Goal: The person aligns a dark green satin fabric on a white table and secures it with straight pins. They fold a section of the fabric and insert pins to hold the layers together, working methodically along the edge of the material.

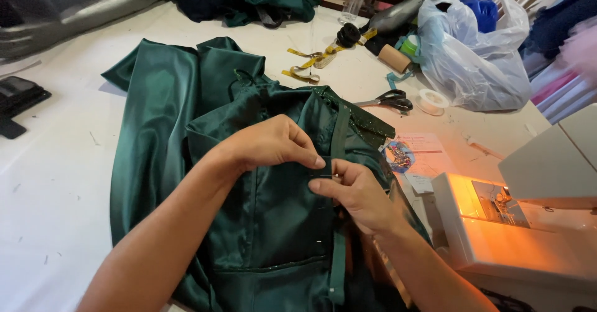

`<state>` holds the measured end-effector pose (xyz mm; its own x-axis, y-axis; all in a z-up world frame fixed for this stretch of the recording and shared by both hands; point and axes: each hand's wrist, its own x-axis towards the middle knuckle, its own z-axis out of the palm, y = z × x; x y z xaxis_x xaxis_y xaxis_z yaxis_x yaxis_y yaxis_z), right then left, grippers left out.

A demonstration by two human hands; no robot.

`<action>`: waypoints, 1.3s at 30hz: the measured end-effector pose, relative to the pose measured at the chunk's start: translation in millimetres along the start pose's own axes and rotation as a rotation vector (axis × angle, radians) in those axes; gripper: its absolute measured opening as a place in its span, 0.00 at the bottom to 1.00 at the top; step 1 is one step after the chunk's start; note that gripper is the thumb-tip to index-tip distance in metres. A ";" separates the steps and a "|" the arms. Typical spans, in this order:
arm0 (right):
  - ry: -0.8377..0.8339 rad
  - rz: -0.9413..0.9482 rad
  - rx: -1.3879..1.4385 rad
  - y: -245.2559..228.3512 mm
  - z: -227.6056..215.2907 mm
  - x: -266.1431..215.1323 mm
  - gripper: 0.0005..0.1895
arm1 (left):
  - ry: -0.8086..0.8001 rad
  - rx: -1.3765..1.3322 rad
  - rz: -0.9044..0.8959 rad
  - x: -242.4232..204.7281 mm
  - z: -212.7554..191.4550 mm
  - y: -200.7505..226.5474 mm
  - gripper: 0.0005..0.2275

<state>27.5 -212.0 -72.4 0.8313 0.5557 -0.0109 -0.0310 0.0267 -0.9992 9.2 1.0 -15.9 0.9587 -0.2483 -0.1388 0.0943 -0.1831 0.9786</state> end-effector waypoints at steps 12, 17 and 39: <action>-0.193 0.002 -0.171 -4.6 -15.8 -1.7 0.13 | 0.084 -0.026 0.062 5.3 -8.5 -9.5 0.04; -0.267 0.079 -0.214 -29.2 -2.8 -11.4 0.28 | 0.061 -0.032 0.120 5.4 -6.1 -12.1 0.04; -0.041 0.047 -0.606 -109.7 -45.7 -49.3 0.14 | 0.172 0.157 0.054 2.4 -0.2 -5.3 0.06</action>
<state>15.3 -280.3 35.9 0.8145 0.5764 -0.0658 0.2641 -0.4693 -0.8426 11.0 1.6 -21.3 0.9941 -0.0986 -0.0456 0.0113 -0.3234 0.9462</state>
